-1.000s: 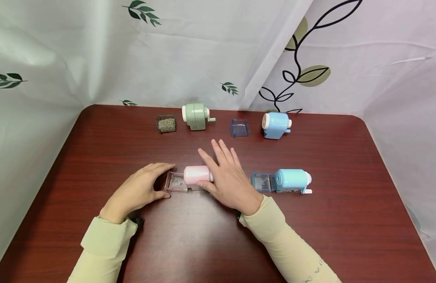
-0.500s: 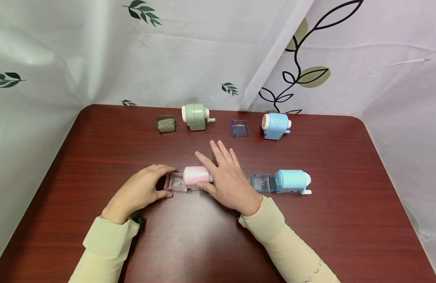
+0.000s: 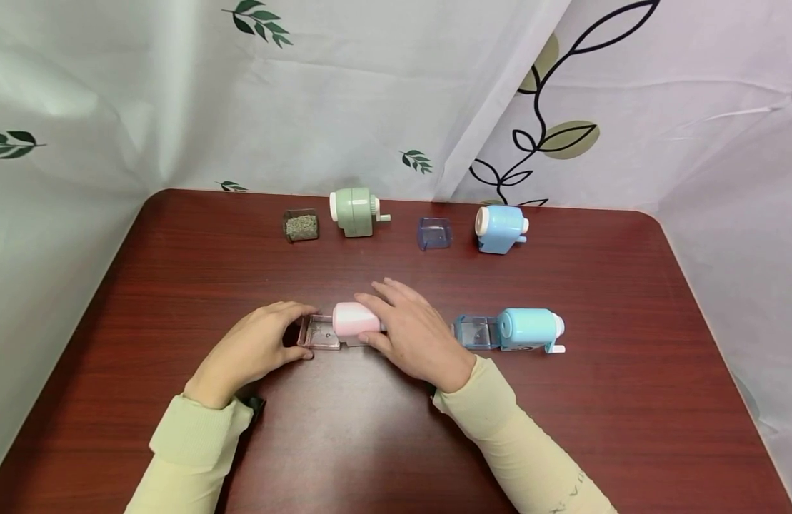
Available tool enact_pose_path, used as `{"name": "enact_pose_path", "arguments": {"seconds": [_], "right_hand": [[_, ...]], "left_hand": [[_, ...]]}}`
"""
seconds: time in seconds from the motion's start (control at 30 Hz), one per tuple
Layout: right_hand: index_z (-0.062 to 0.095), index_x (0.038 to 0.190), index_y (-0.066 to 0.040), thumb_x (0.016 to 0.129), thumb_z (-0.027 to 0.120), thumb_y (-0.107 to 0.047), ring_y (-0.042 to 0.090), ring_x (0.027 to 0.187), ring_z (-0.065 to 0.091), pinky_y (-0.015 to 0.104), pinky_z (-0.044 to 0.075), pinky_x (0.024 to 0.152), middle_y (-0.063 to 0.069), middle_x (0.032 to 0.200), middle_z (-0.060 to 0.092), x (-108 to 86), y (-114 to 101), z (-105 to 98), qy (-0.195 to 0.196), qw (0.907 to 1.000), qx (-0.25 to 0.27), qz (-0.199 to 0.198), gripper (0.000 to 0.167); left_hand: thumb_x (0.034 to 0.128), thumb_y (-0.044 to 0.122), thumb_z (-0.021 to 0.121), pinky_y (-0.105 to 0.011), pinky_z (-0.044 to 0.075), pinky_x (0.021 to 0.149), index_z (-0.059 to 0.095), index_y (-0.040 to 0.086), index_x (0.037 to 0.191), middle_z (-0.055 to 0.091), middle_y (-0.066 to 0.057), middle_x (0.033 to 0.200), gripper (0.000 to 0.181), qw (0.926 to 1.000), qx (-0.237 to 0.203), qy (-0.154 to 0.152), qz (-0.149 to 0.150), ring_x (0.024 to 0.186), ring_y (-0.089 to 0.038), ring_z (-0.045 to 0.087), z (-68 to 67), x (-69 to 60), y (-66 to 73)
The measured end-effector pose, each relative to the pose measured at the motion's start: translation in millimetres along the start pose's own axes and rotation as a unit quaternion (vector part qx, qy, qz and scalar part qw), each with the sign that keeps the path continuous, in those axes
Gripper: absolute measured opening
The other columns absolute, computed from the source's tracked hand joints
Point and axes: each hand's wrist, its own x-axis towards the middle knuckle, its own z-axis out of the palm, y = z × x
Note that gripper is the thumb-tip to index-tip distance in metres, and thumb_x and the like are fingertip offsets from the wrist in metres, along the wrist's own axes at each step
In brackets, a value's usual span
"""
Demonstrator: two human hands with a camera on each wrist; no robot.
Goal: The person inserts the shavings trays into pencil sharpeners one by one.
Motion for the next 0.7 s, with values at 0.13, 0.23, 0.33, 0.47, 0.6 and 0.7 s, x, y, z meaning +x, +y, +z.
{"name": "enact_pose_path", "arguments": {"seconds": [0.13, 0.23, 0.33, 0.47, 0.6, 0.7], "right_hand": [[0.058, 0.141, -0.012, 0.095, 0.072, -0.031, 0.024, 0.127, 0.056, 0.042, 0.045, 0.105, 0.007, 0.136, 0.061, -0.5, 0.2, 0.2, -0.006, 0.9993, 0.038, 0.004, 0.052], [0.058, 0.141, -0.011, 0.094, 0.072, -0.029, 0.02, 0.122, 0.06, 0.039, 0.047, 0.102, 0.006, 0.133, 0.063, -0.4, 0.7, 0.8, -0.01, 0.998, 0.062, 0.008, 0.052], [0.058, 0.14, -0.01, 0.094, 0.073, -0.028, 0.019, 0.12, 0.061, 0.038, 0.048, 0.1, 0.006, 0.132, 0.064, 0.0, 1.1, 1.2, -0.01, 0.9972, 0.074, 0.009, 0.052], [0.059, 0.139, -0.009, 0.093, 0.074, -0.028, 0.019, 0.118, 0.062, 0.038, 0.049, 0.099, 0.007, 0.131, 0.065, 0.4, 1.0, 1.1, -0.009, 0.9969, 0.077, 0.01, 0.052], [0.059, 0.139, -0.009, 0.093, 0.074, -0.028, 0.019, 0.117, 0.062, 0.038, 0.049, 0.099, 0.007, 0.13, 0.065, 0.8, 0.8, 0.8, -0.009, 0.997, 0.076, 0.009, 0.052], [0.06, 0.138, -0.008, 0.092, 0.074, -0.027, 0.019, 0.117, 0.062, 0.038, 0.049, 0.098, 0.007, 0.129, 0.066, 1.0, 1.0, 0.8, -0.008, 0.9971, 0.076, 0.008, 0.052]], "left_hand": [[0.0736, 0.018, 0.091, -0.049, 0.051, 0.096, 0.066, 0.0, 0.125, 0.069, -0.013, 0.12, 0.06, 1.0, -0.006, 0.002, 0.004, 0.112, -0.03, 0.065, 0.7, 0.5, 0.2], [0.0727, 0.018, 0.091, -0.048, 0.052, 0.094, 0.067, -0.001, 0.123, 0.07, -0.013, 0.117, 0.059, 0.9999, -0.007, 0.006, 0.01, 0.11, -0.03, 0.066, 1.3, 0.9, 1.1], [0.0714, 0.018, 0.092, -0.047, 0.053, 0.092, 0.068, -0.002, 0.121, 0.07, -0.013, 0.115, 0.058, 0.9998, -0.006, 0.011, 0.016, 0.107, -0.029, 0.067, 1.8, 1.2, 2.3], [0.0703, 0.018, 0.093, -0.046, 0.053, 0.091, 0.068, -0.002, 0.119, 0.071, -0.011, 0.111, 0.058, 0.9996, -0.007, 0.013, 0.023, 0.104, -0.027, 0.068, 2.7, 2.3, 3.8], [0.0704, 0.018, 0.093, -0.045, 0.054, 0.09, 0.068, -0.001, 0.119, 0.071, -0.01, 0.11, 0.057, 0.9995, -0.009, 0.013, 0.027, 0.102, -0.026, 0.068, 3.6, 3.6, 4.8], [0.0706, 0.017, 0.093, -0.044, 0.054, 0.089, 0.068, -0.001, 0.119, 0.071, -0.01, 0.11, 0.057, 0.9994, -0.009, 0.013, 0.03, 0.101, -0.025, 0.068, 3.7, 4.2, 5.1]]}}
